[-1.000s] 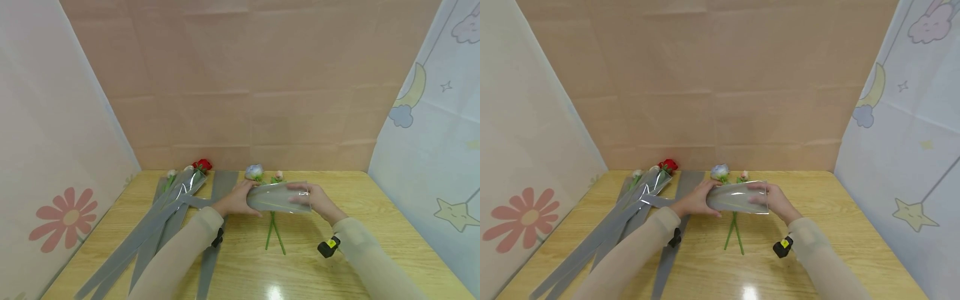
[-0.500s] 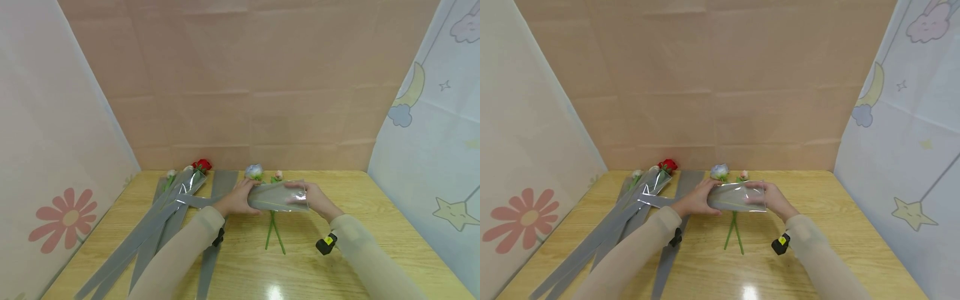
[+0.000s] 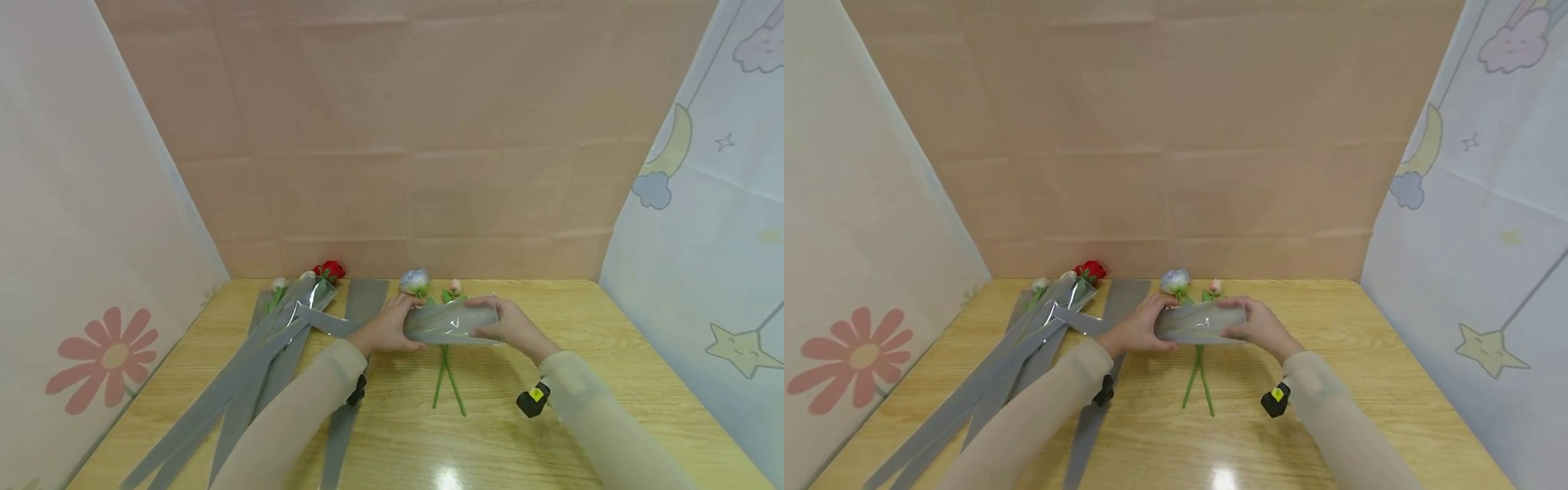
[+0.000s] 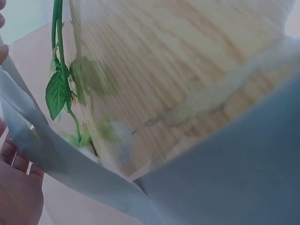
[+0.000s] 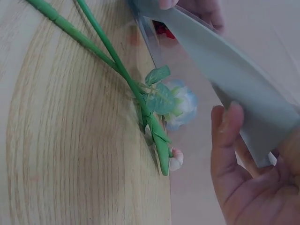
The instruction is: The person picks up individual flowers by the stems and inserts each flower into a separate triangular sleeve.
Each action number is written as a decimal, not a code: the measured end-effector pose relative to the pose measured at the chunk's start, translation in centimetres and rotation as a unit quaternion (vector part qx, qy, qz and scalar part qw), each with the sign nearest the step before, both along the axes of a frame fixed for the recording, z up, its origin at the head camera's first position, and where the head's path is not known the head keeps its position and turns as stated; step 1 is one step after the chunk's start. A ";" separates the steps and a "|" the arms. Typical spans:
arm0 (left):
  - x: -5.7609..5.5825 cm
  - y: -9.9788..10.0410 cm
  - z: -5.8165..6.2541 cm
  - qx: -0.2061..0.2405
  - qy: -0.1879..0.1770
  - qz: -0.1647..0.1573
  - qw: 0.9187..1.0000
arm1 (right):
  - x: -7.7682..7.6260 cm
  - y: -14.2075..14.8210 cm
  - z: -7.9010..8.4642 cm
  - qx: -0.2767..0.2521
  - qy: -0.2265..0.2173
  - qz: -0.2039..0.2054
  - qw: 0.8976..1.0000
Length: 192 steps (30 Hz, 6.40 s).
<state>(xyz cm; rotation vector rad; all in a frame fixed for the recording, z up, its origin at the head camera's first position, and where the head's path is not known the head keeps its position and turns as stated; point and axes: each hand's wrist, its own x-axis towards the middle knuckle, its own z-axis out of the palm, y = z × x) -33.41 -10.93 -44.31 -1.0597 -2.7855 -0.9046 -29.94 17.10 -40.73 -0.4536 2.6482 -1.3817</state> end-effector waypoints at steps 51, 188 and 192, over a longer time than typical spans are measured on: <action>-0.3 -0.8 0.0 0.072 -0.008 0.003 0.997 | 0.7 3.2 0.6 -0.255 -0.067 -0.070 0.962; -0.2 -1.2 0.0 -0.077 0.010 0.024 0.997 | 0.3 0.9 0.4 -0.043 -0.122 -0.070 0.989; -0.3 -0.6 -0.4 -0.080 0.026 0.015 0.996 | 0.3 0.7 0.1 -0.055 -0.106 -0.040 0.992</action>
